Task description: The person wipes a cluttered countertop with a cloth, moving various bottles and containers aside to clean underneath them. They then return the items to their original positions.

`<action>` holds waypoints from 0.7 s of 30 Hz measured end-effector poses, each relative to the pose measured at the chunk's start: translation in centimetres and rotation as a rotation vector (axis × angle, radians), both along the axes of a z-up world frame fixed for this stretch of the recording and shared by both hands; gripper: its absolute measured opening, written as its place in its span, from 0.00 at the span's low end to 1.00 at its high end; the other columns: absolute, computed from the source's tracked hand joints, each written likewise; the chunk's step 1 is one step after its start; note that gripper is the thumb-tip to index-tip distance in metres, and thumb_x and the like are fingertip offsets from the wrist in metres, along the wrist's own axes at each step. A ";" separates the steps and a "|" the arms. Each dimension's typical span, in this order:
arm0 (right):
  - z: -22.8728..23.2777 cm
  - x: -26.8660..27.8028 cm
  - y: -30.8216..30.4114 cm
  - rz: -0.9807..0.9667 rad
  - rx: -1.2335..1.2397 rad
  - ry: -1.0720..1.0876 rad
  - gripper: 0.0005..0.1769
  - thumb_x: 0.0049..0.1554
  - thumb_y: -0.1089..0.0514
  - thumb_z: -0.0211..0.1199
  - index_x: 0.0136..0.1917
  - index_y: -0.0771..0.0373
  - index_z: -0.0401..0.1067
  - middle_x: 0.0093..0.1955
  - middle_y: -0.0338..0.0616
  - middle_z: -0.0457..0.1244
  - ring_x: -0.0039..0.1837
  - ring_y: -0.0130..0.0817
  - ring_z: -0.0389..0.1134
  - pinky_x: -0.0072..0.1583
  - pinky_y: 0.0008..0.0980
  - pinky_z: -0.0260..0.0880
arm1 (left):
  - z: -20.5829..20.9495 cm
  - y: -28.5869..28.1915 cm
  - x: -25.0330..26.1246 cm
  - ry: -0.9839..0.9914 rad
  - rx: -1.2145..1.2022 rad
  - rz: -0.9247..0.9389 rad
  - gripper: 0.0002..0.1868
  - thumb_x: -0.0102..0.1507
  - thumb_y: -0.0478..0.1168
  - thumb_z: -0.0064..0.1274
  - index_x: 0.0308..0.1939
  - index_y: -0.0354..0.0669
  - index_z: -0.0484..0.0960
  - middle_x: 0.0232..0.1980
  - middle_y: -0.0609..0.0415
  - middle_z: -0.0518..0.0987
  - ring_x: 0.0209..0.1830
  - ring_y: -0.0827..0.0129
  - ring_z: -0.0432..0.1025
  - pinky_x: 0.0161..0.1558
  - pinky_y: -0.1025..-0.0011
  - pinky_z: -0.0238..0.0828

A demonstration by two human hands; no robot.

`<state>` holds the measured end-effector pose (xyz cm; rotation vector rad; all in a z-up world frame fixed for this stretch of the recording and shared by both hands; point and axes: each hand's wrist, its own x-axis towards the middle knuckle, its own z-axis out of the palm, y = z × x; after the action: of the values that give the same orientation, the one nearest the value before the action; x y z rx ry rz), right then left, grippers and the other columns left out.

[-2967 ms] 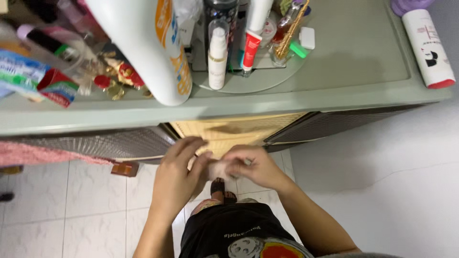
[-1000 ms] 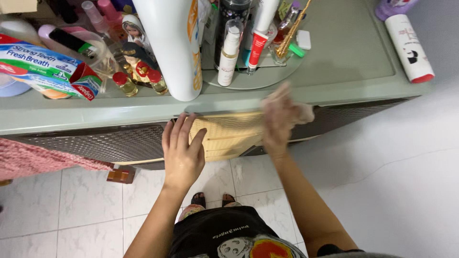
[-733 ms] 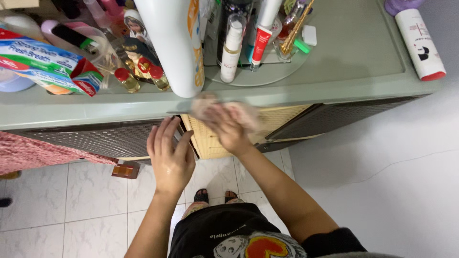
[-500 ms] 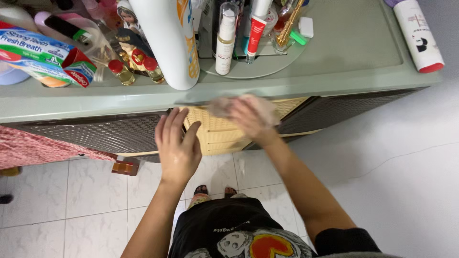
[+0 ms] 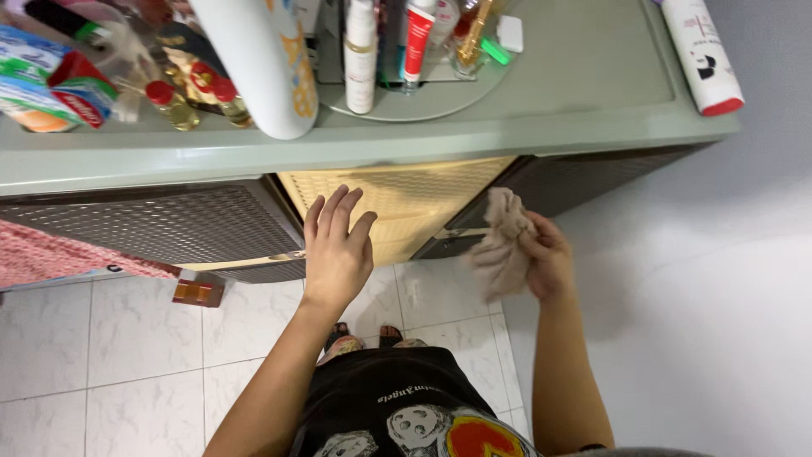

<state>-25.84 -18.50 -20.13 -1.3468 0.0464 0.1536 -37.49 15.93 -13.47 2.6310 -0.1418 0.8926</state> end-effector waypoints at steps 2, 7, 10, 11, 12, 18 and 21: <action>-0.9 -0.6 0.8 0.081 0.011 -0.072 0.16 0.59 0.70 0.63 0.61 0.65 0.76 0.57 0.46 0.69 0.58 0.34 0.71 0.61 0.33 0.76 | -0.3 -0.8 0.4 0.018 -0.018 -0.029 0.18 0.56 0.27 0.56 0.51 0.39 0.82 0.67 0.45 0.70 0.75 0.51 0.60 0.74 0.46 0.54; 1.6 -1.3 3.1 -0.075 -0.353 -0.247 0.17 0.59 0.69 0.66 0.62 0.65 0.77 0.55 0.48 0.71 0.51 0.33 0.74 0.52 0.34 0.78 | 0.1 -2.0 0.4 0.026 -0.003 -0.058 0.18 0.57 0.29 0.56 0.52 0.38 0.81 0.68 0.43 0.69 0.75 0.49 0.59 0.73 0.45 0.53; 5.6 0.0 3.7 -0.282 -0.402 -0.635 0.17 0.64 0.66 0.65 0.66 0.61 0.74 0.59 0.45 0.68 0.53 0.35 0.69 0.53 0.35 0.71 | 0.6 -1.4 0.2 0.013 0.026 -0.031 0.18 0.57 0.29 0.56 0.52 0.38 0.82 0.69 0.43 0.69 0.75 0.48 0.59 0.73 0.45 0.52; 6.9 0.7 3.9 -0.281 -0.535 -0.770 0.17 0.66 0.67 0.63 0.67 0.62 0.74 0.64 0.46 0.67 0.62 0.40 0.65 0.62 0.39 0.67 | 0.7 -1.0 0.0 0.010 0.036 -0.013 0.19 0.56 0.29 0.56 0.52 0.39 0.82 0.69 0.42 0.68 0.75 0.47 0.59 0.73 0.44 0.52; 8.1 1.5 3.8 -0.278 -0.670 -0.903 0.16 0.68 0.68 0.61 0.68 0.62 0.73 0.68 0.48 0.65 0.72 0.45 0.62 0.71 0.44 0.63 | 0.7 -0.6 -0.3 0.009 0.045 0.004 0.19 0.56 0.30 0.56 0.52 0.39 0.82 0.69 0.42 0.68 0.74 0.47 0.59 0.73 0.44 0.52; 6.8 5.9 11.8 -0.333 -0.909 -1.181 0.21 0.67 0.68 0.53 0.70 0.59 0.72 0.77 0.50 0.59 0.83 0.47 0.50 0.84 0.56 0.35 | 0.7 1.8 -2.0 0.008 0.030 0.121 0.15 0.60 0.29 0.56 0.52 0.40 0.83 0.70 0.43 0.68 0.76 0.49 0.59 0.74 0.44 0.53; 5.8 4.3 15.4 -0.247 -0.887 -1.172 0.29 0.63 0.73 0.46 0.72 0.55 0.71 0.78 0.46 0.60 0.84 0.44 0.53 0.86 0.55 0.39 | 1.2 2.3 -2.4 -0.009 0.031 0.156 0.15 0.60 0.29 0.56 0.50 0.41 0.83 0.69 0.44 0.69 0.75 0.50 0.61 0.75 0.45 0.53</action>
<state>-21.53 -3.07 -14.29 -2.1022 -0.7832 -0.9788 -39.93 18.24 -12.32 2.6968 0.0484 0.9591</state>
